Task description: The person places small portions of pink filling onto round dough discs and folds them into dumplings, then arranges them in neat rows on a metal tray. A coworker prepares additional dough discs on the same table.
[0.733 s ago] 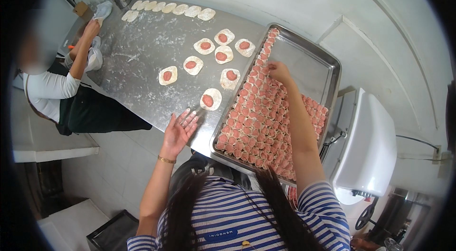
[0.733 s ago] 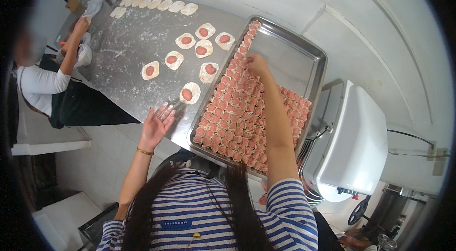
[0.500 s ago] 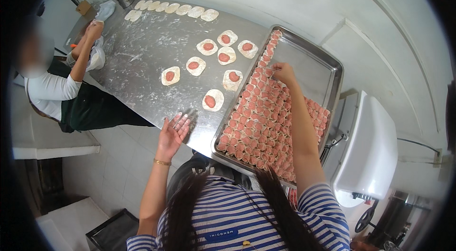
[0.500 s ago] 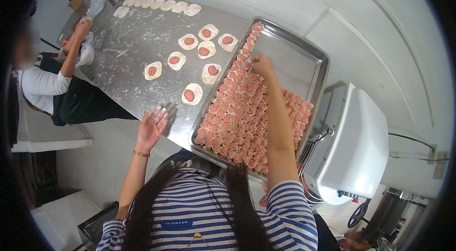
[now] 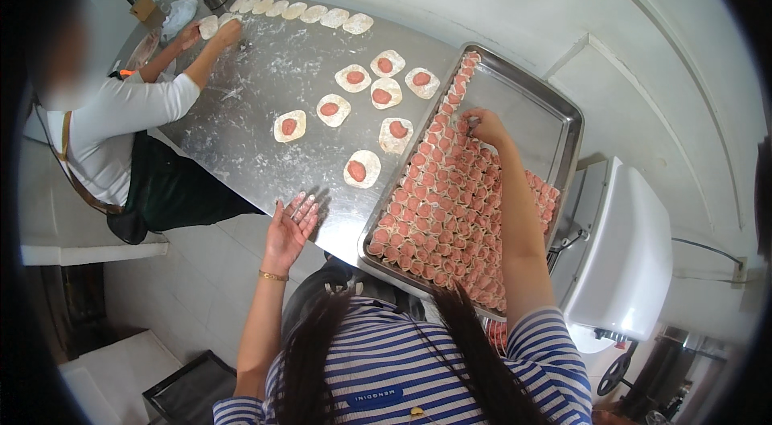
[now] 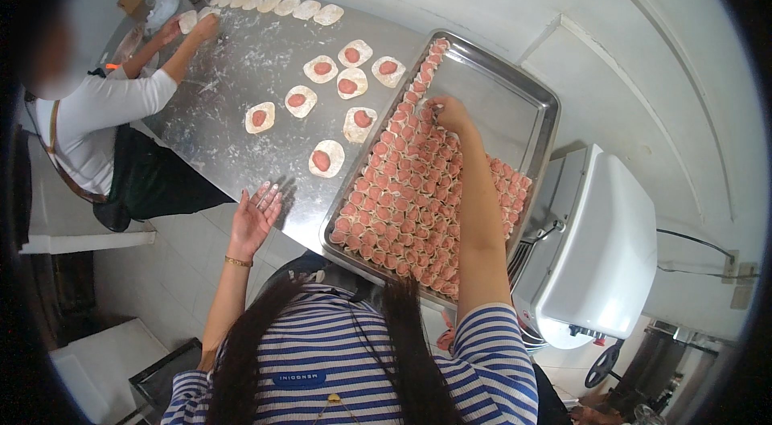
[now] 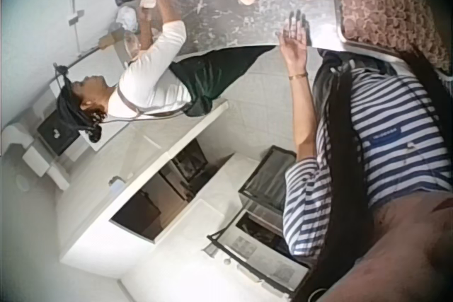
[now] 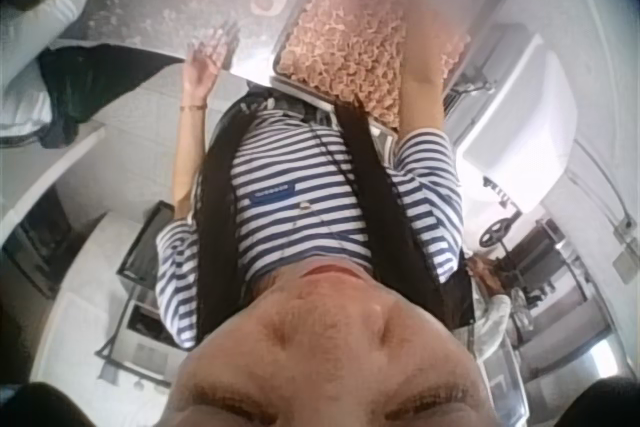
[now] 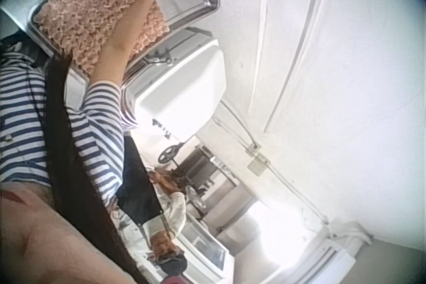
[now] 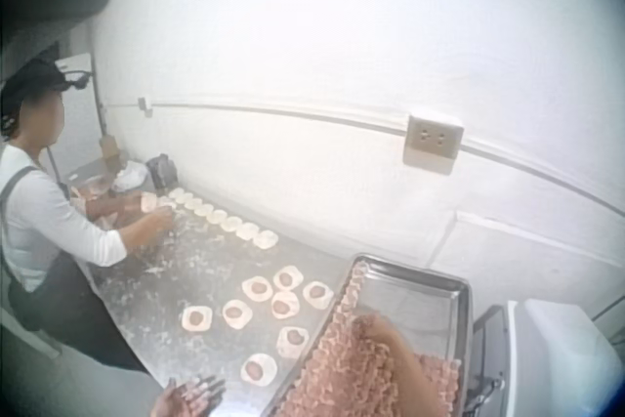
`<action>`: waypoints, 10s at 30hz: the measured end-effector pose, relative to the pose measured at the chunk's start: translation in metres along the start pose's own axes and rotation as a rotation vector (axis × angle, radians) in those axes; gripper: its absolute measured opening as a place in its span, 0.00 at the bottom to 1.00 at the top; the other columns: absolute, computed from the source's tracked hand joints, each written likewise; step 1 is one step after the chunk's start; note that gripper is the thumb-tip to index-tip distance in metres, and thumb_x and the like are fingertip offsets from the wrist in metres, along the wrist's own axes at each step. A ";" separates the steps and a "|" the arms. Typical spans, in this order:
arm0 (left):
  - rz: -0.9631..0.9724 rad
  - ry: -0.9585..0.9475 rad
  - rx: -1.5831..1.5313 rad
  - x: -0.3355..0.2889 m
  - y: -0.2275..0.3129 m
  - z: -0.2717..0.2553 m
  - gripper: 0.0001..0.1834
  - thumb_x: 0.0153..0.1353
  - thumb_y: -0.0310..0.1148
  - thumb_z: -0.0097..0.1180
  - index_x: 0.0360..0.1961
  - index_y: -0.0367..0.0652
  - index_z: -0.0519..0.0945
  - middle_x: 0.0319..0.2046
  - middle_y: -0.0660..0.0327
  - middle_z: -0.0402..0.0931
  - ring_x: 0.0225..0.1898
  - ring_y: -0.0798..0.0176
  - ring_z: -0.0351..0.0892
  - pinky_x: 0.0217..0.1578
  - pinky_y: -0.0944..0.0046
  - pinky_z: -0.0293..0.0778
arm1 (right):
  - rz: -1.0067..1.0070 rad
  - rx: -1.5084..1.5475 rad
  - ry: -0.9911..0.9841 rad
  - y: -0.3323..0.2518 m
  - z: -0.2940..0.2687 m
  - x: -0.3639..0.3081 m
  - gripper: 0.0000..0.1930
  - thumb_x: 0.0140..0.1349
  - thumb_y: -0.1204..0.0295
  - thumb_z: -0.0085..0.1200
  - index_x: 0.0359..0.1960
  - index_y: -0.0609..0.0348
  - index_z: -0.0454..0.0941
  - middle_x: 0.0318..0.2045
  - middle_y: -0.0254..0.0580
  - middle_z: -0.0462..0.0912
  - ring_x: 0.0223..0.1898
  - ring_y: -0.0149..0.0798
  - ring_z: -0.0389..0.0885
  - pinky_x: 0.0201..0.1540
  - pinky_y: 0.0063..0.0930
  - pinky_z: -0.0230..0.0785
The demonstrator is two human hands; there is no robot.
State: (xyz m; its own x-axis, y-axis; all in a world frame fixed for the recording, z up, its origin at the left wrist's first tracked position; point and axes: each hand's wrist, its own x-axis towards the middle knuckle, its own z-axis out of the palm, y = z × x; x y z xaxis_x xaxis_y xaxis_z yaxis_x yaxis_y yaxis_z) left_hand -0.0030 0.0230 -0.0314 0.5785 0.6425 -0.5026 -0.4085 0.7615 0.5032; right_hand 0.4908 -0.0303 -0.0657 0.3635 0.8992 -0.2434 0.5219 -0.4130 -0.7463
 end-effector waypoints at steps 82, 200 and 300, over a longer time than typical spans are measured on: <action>0.159 -0.031 1.177 0.116 0.088 -0.050 0.14 0.65 0.29 0.40 0.46 0.37 0.75 0.38 0.62 0.76 0.35 0.72 0.76 0.37 0.72 0.73 | 0.251 0.817 0.236 -0.206 0.312 -0.032 0.11 0.57 0.74 0.53 0.40 0.68 0.77 0.29 0.35 0.80 0.31 0.28 0.77 0.34 0.19 0.68; 0.647 -0.073 1.747 0.105 -0.004 0.026 0.12 0.47 0.34 0.64 0.30 0.39 0.77 0.27 0.52 0.75 0.29 0.49 0.77 0.31 0.54 0.72 | 0.272 0.099 0.725 -0.060 0.017 -0.068 0.20 0.43 0.79 0.58 0.42 0.55 0.79 0.26 0.44 0.81 0.31 0.39 0.81 0.35 0.32 0.72; 0.209 -0.370 1.014 0.123 0.056 -0.046 0.09 0.53 0.20 0.58 0.36 0.38 0.73 0.33 0.64 0.76 0.37 0.72 0.75 0.38 0.73 0.72 | 0.159 1.207 0.258 -0.185 0.293 -0.092 0.18 0.51 0.80 0.58 0.46 0.67 0.74 0.42 0.42 0.78 0.43 0.33 0.77 0.47 0.24 0.69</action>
State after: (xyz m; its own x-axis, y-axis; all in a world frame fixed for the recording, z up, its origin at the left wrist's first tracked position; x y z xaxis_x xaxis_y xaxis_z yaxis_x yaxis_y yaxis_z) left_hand 0.0126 0.1487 -0.0968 0.8104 0.5562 -0.1840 0.1493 0.1076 0.9829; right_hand 0.1343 0.0055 -0.0870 0.5696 0.7404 -0.3568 -0.5346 0.0040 -0.8451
